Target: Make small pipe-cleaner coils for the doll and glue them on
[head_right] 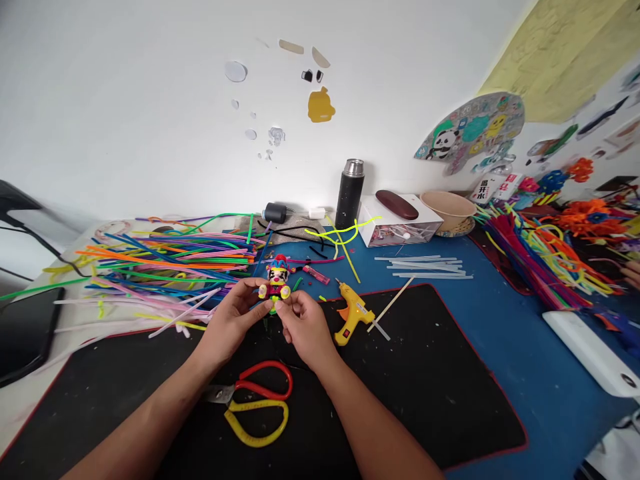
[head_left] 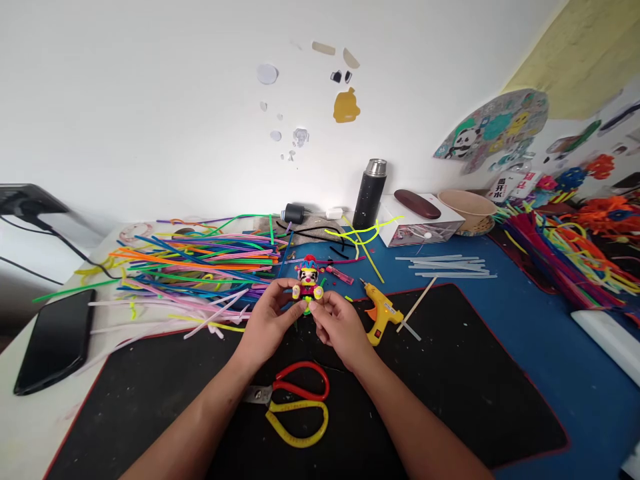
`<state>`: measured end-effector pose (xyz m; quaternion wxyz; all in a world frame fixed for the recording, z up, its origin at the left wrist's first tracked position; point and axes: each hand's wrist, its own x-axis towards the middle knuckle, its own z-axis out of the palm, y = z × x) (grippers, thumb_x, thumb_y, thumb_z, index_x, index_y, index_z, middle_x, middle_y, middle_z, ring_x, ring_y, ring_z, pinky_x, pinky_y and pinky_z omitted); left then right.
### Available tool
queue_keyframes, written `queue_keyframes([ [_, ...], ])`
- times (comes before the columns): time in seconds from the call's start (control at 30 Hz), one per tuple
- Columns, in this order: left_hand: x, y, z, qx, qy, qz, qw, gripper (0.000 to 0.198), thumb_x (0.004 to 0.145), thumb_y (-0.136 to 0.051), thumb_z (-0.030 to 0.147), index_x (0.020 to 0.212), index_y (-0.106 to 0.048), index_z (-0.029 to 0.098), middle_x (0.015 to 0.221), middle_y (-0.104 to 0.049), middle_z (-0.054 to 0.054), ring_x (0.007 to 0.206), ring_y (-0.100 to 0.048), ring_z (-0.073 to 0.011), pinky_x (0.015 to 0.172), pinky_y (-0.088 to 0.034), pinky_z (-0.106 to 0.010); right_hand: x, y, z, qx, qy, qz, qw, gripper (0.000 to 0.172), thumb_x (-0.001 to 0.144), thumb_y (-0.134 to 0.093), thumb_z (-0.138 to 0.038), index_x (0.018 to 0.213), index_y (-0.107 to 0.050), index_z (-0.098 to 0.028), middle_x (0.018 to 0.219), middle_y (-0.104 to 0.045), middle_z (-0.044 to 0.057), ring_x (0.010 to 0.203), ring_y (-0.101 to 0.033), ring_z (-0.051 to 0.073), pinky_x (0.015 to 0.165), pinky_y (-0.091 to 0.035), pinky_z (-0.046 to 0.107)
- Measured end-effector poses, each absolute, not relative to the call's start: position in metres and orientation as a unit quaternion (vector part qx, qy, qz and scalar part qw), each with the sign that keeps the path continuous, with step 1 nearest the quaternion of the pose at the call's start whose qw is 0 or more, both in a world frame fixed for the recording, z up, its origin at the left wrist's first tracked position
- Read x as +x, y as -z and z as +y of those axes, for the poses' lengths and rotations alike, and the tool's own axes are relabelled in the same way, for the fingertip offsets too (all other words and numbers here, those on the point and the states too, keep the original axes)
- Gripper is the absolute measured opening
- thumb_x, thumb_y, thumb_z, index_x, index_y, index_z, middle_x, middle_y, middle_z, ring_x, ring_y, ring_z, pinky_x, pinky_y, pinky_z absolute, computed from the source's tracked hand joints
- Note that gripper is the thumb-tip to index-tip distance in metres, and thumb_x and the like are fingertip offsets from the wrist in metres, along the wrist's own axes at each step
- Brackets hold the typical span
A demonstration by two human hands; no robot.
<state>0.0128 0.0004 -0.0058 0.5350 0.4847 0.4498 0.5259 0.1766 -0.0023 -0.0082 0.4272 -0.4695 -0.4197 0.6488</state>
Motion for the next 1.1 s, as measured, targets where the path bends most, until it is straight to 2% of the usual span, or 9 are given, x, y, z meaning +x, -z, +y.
queue_keyframes([
  [0.2, 0.0114, 0.0080, 0.0020, 0.448, -0.537, 0.457, 0.550, 0.037, 0.082, -0.088, 0.037, 0.109, -0.067, 0.025, 0.113, -0.069, -0.003, 0.110, -0.068, -0.0234, 0.099, -0.055, -0.036, 0.1778, 0.0060, -0.0021, -0.470, -0.652, -0.412, 0.430, 0.039, 0.084, -0.076, -0.055, 0.088, -0.058, -0.022, 0.058, -0.051, -0.009, 0.040, -0.041, 0.007, 0.038, -0.022, 0.019],
  [1.1, 0.0130, 0.0050, 0.0008, 0.473, -0.528, 0.451, 0.542, 0.034, 0.083, -0.087, 0.038, 0.107, -0.067, 0.025, 0.114, -0.070, -0.004, 0.111, -0.070, -0.0246, 0.101, -0.055, -0.039, 0.1782, 0.0069, -0.0010, -0.461, -0.653, -0.415, 0.435, 0.035, 0.084, -0.076, -0.050, 0.082, -0.055, -0.022, 0.056, -0.049, -0.010, 0.040, -0.039, 0.006, 0.037, -0.023, 0.019],
])
